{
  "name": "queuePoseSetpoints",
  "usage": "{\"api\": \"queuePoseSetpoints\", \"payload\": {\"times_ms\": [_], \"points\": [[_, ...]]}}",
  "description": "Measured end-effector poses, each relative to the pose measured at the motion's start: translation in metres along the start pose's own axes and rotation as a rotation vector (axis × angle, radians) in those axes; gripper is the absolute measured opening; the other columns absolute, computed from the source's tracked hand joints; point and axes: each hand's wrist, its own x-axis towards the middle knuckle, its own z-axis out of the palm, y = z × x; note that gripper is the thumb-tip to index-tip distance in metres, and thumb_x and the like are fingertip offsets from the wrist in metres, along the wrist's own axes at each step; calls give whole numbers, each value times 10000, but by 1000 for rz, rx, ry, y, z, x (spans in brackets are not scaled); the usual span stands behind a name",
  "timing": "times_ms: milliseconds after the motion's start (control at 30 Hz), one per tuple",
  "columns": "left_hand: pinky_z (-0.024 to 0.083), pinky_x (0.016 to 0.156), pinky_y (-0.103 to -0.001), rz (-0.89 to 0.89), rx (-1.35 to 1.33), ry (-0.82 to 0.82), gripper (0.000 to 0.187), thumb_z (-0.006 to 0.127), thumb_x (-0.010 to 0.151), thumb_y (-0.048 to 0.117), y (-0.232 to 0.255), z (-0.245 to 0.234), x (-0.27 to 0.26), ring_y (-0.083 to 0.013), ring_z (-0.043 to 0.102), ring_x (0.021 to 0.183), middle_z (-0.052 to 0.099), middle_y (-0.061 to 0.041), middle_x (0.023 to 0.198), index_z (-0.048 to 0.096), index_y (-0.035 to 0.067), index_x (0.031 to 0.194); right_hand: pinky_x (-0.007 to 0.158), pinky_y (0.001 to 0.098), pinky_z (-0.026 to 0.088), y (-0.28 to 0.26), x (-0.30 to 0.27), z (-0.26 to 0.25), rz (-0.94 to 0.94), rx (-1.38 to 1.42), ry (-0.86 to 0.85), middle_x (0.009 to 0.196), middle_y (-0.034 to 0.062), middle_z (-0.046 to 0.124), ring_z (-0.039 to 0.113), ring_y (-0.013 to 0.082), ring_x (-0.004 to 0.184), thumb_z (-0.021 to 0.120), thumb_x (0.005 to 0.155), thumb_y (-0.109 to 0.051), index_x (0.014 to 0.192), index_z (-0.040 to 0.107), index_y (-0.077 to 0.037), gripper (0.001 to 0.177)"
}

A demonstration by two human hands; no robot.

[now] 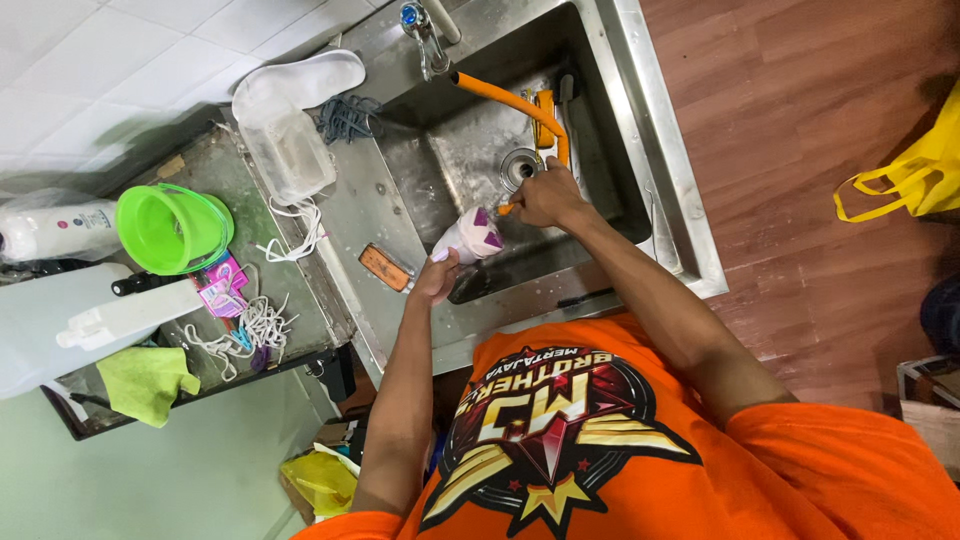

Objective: The person cleans a shoe by rubbing the sole and the upper fabric with a yellow tool at a sink, and rinses the shoe with water from a tap.

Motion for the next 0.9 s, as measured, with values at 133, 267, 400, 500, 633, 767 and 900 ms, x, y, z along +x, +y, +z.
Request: {"api": "queuePoseSetpoints", "payload": {"times_ms": [133,267,400,500,633,767,900], "points": [[461,1087,-479,19,-65,-108,601,791,940,426,-12,-26,10,-331,684,1170,712,-148,1305,662,22,1365,1028,351,330,3,4,13,-19,-5,-61,871,-11,820,789,254,889,548,841,-517,1008,826,-365,358],[282,1250,-489,5,-275,-181,435,682,958,374,10,-26,-7,-349,530,1413,572,-109,1523,655,142,1325,1095,407,272,-11,-10,0,-2,-334,-66,877,18,819,776,180,903,536,898,-389,927,828,-244,327],[364,1266,-505,215,-574,-196,312,649,932,301,53,-17,-31,-316,607,1346,635,-140,1452,755,174,1197,1184,460,212,-6,4,22,-34,-632,-132,965,62,818,754,180,997,590,969,-230,912,802,-152,233],[378,1253,-531,402,-667,-162,211,564,1021,350,72,-37,-37,-382,588,1358,638,-136,1457,721,233,940,1245,513,13,-13,21,39,-87,-899,-252,1144,-10,799,672,143,1199,558,1011,-205,1056,804,-202,249],[456,1170,-567,466,-801,-127,414,530,1028,486,134,19,-109,-372,633,1299,666,-166,1403,701,170,1235,1158,481,71,0,46,71,-92,-1004,-188,1097,-36,801,689,138,1140,578,1005,-189,1056,803,-230,234],[491,1107,-632,479,-979,-35,619,611,961,598,146,8,-130,-452,671,1175,692,-251,1281,659,69,1278,960,408,200,13,72,118,33,-1073,-143,992,-94,804,725,129,1007,623,990,-153,1056,801,-294,237],[512,1081,-637,569,-1022,17,628,623,940,622,145,-21,-151,-447,686,1133,708,-243,1236,664,79,1254,1115,707,124,57,121,190,-43,-970,-429,1378,89,689,545,371,1317,456,1033,-202,1252,750,-227,367]]}}
